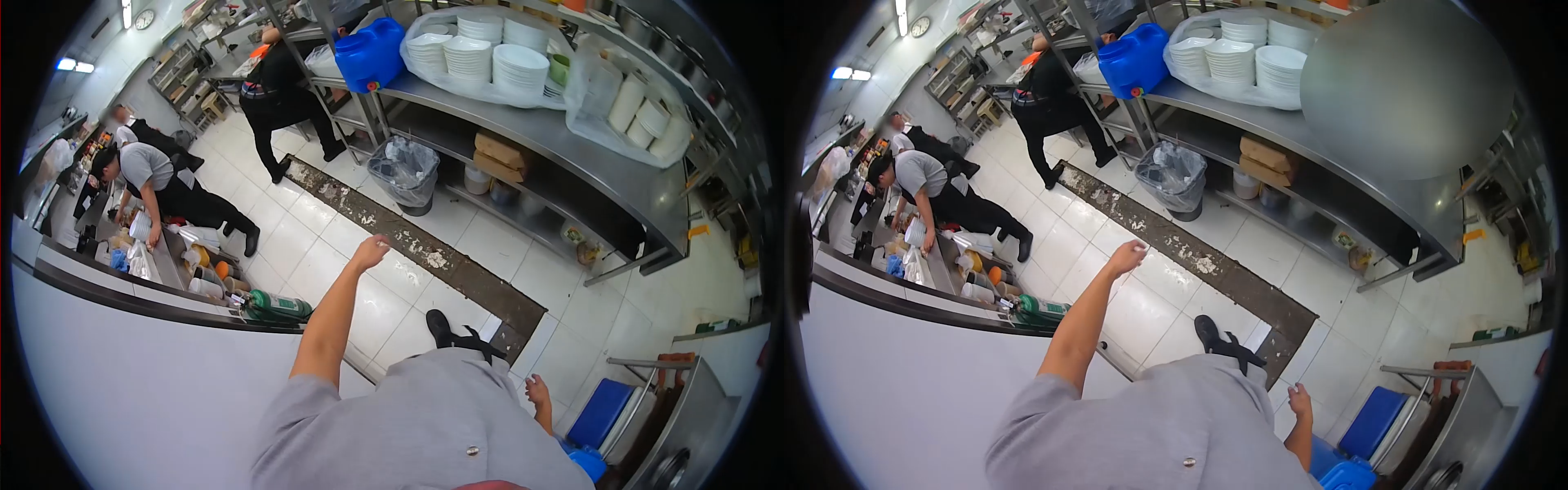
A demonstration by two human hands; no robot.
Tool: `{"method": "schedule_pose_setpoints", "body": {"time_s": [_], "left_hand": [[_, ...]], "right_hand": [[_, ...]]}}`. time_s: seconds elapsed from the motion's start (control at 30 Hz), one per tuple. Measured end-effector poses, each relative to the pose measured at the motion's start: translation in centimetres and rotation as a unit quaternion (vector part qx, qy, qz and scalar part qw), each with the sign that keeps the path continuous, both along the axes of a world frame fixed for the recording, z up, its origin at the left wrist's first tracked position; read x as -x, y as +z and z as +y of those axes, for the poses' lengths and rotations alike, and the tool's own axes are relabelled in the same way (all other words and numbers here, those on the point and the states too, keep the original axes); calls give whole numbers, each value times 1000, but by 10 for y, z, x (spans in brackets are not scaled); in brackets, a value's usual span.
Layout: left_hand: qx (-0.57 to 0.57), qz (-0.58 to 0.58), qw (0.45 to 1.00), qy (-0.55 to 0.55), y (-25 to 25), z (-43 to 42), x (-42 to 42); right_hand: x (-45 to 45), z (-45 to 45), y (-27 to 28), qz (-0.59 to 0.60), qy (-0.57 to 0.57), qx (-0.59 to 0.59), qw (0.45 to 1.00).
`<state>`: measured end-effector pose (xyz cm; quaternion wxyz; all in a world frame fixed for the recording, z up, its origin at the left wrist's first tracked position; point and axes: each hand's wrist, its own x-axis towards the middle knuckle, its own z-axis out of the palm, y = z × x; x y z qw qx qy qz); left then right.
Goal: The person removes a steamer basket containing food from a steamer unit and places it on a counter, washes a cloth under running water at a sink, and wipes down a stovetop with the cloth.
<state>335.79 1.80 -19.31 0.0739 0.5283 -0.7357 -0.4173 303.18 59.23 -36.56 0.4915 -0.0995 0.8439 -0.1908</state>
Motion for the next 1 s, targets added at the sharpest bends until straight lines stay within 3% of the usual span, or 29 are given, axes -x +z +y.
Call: {"method": "schedule_pose_setpoints", "body": {"time_s": [0.07, 0.1, 0.13, 0.17, 0.2, 0.23, 0.27, 0.33, 0.4, 0.43, 0.47, 0.53, 0.6, 0.67, 0.7, 0.73, 0.8, 0.83, 0.87, 0.9, 0.97, 1.0], "left_hand": [[19, 24, 998, -50, 7, 22, 17], [8, 52, 997, -61, 2, 35, 29], [-4, 84, 993, -83, -3, 48, 50], [-30, 119, 988, -92, -15, 66, 56], [-71, 124, 987, -76, -12, 95, 64], [-83, 44, 990, -101, -20, 115, 66], [-117, -1, 990, -82, -49, 133, 61], [-225, 50, 970, -78, -126, 168, 28], [-338, -101, 916, -188, -136, 204, -7], [-367, -179, 899, -159, -140, 226, -15], [-362, -210, 894, -162, -144, 242, -22], [-365, -297, 862, -189, -143, 257, -20], [-384, -442, 773, -246, -148, 268, -6], [-388, -415, 790, -232, -150, 266, 56], [-399, -386, 805, -211, -141, 270, 93], [-334, -319, 865, -196, -133, 292, 134], [-404, -236, 845, -259, -124, 316, 253], [-305, -198, 885, -290, -117, 340, 299], [-207, -151, 914, -313, -92, 371, 339], [-200, -151, 893, -374, -75, 386, 380], [-235, -117, 865, -428, -54, 419, 443], [-273, -86, 859, -425, -43, 433, 465]], "right_hand": [[-37, 42, -1, -7, -2, 37, 999], [-50, 62, 17, 78, 131, 42, 987], [-59, 83, 21, 78, 98, 33, 992], [-70, 113, 26, 73, 167, -12, 983], [-78, 146, 34, 62, 234, -59, 968], [-82, 174, 43, 50, 228, -80, 969], [-83, 201, 49, 34, 216, -97, 971], [-76, 259, 41, 99, 161, -103, 976], [-57, 301, 53, 243, 58, 24, 968], [-44, 305, 96, 311, 0, 63, 948], [-32, 302, 145, 333, -81, -6, 939], [-19, 328, 171, 526, -205, 52, 824], [-11, 357, 225, 538, -288, 40, 791], [3, 393, 239, 623, -357, 42, 695], [6, 419, 237, 620, -375, 34, 689], [-10, 463, 231, 652, -416, -7, 634], [-42, 551, 230, 688, -478, -119, 533], [-64, 593, 221, 691, -500, -175, 492], [-89, 636, 211, 654, -529, -268, 470], [-117, 679, 200, 613, -549, -352, 447], [-188, 778, 178, 501, -649, -401, 408], [-217, 815, 171, 475, -627, -499, 364]]}}
